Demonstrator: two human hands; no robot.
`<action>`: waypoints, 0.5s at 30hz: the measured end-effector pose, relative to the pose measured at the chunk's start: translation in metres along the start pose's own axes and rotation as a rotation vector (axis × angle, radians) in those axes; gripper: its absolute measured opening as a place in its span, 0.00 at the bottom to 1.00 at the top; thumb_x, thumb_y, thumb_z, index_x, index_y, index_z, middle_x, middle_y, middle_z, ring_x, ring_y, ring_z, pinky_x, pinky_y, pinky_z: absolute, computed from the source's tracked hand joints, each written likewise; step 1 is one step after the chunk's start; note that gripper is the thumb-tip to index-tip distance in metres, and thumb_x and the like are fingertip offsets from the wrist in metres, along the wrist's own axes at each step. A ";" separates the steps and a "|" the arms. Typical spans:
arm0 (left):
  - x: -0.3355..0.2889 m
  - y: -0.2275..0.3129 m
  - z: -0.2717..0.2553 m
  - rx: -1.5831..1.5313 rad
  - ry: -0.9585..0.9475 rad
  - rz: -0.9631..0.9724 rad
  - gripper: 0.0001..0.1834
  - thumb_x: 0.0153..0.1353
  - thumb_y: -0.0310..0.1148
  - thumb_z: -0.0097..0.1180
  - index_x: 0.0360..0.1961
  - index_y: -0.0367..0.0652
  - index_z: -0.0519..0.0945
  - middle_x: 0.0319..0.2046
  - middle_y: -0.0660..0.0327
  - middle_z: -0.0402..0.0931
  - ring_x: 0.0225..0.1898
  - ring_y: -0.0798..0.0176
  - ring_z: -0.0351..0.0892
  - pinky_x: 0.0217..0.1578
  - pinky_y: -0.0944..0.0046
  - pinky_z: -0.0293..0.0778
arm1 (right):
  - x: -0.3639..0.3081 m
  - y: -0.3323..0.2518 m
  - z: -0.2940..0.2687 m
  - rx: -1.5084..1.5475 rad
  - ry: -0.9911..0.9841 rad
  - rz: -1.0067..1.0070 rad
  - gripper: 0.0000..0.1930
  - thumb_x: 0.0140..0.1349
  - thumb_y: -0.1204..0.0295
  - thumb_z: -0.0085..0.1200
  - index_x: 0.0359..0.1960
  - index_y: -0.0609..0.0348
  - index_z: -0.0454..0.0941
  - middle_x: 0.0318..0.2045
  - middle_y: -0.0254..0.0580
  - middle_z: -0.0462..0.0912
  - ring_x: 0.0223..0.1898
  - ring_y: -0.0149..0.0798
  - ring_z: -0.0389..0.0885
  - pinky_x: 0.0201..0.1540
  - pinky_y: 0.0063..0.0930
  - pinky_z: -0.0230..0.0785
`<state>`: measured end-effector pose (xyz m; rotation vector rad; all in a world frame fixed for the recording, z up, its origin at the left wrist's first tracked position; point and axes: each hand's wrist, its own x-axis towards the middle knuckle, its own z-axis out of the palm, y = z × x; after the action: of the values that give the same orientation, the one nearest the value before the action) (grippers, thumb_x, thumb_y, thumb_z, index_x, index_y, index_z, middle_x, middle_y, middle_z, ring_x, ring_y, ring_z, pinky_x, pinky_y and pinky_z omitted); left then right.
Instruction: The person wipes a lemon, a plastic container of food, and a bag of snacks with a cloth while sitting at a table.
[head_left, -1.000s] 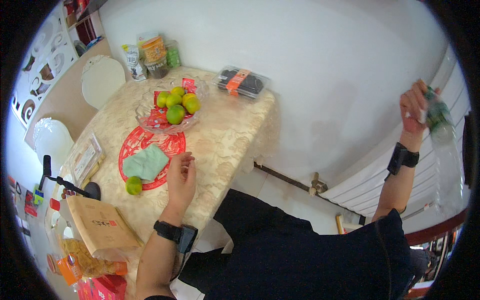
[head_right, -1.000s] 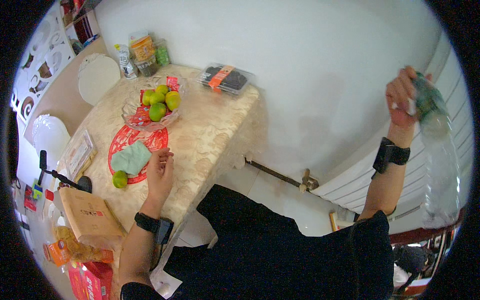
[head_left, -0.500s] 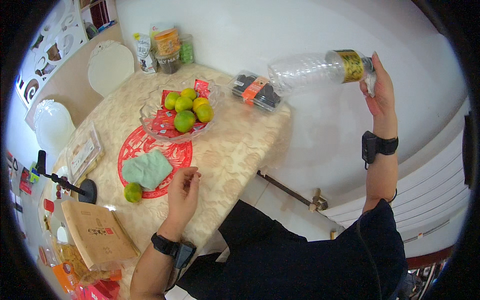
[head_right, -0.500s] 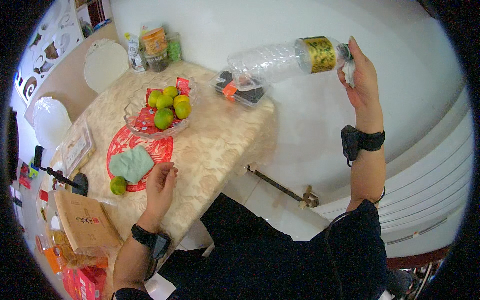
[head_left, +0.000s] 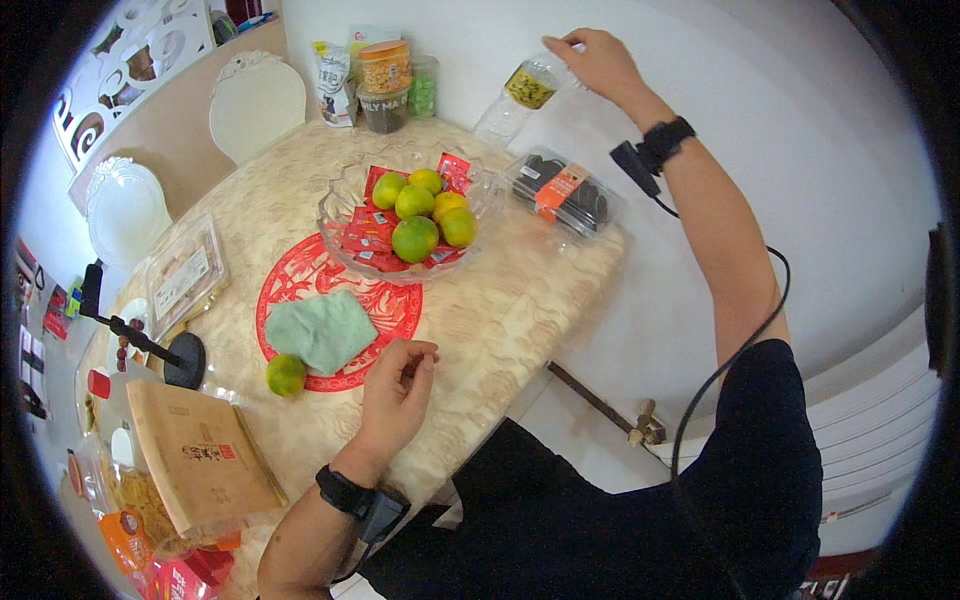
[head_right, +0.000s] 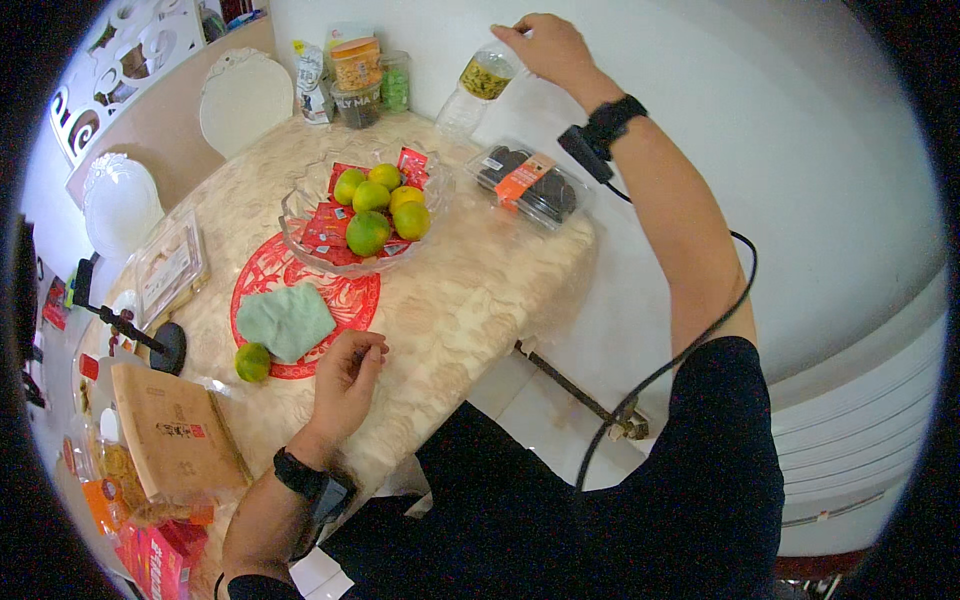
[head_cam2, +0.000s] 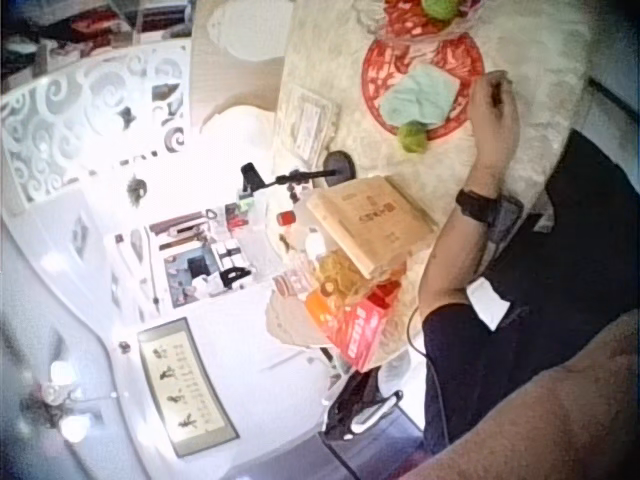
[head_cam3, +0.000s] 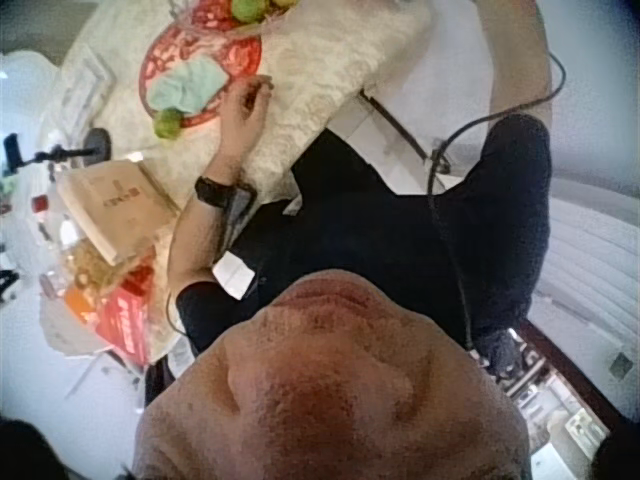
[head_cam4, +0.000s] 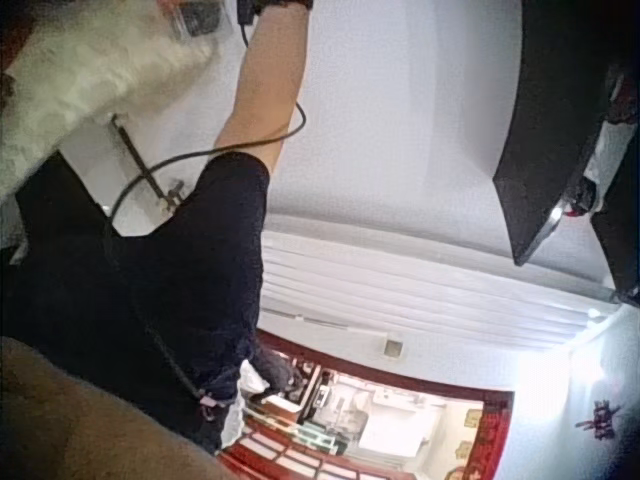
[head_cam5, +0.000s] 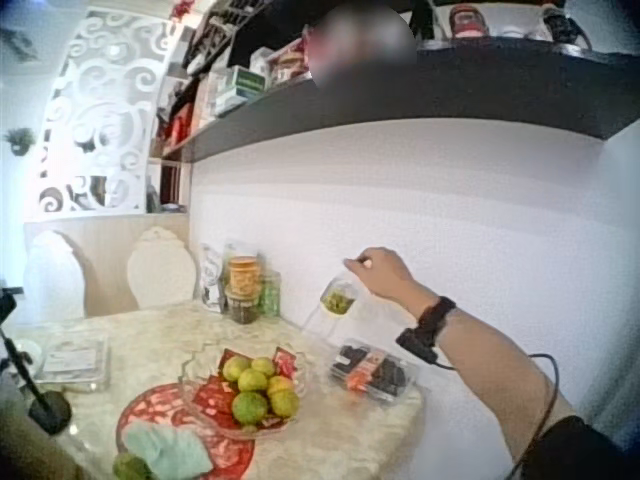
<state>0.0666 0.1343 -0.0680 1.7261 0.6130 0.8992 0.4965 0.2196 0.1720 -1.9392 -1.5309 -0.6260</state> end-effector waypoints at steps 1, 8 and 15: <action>0.000 0.001 -0.001 0.011 0.000 0.001 0.07 0.65 0.21 0.53 0.43 0.36 0.77 0.34 0.59 0.77 0.32 0.69 0.77 0.34 0.71 0.73 | 0.006 -0.009 0.011 -0.039 -0.011 -0.023 0.30 0.61 0.43 0.54 0.40 0.62 0.85 0.26 0.48 0.86 0.23 0.44 0.85 0.37 0.38 0.78; 0.002 0.013 -0.007 0.109 -0.028 0.028 0.06 0.63 0.19 0.53 0.41 0.35 0.78 0.33 0.57 0.76 0.32 0.65 0.77 0.33 0.69 0.73 | 0.037 -0.032 0.072 -0.276 -0.280 0.016 0.24 0.61 0.48 0.55 0.41 0.58 0.85 0.40 0.51 0.86 0.42 0.52 0.85 0.45 0.46 0.78; 0.004 0.015 -0.006 0.121 -0.046 0.023 0.05 0.63 0.19 0.53 0.39 0.34 0.78 0.33 0.56 0.76 0.31 0.64 0.77 0.33 0.68 0.72 | 0.044 -0.005 0.087 -0.434 -0.292 -0.007 0.23 0.60 0.52 0.56 0.47 0.58 0.82 0.38 0.48 0.86 0.32 0.45 0.87 0.39 0.39 0.79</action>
<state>0.0633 0.1360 -0.0514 1.8597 0.6295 0.8510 0.5026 0.3114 0.1402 -2.4407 -1.6803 -0.7527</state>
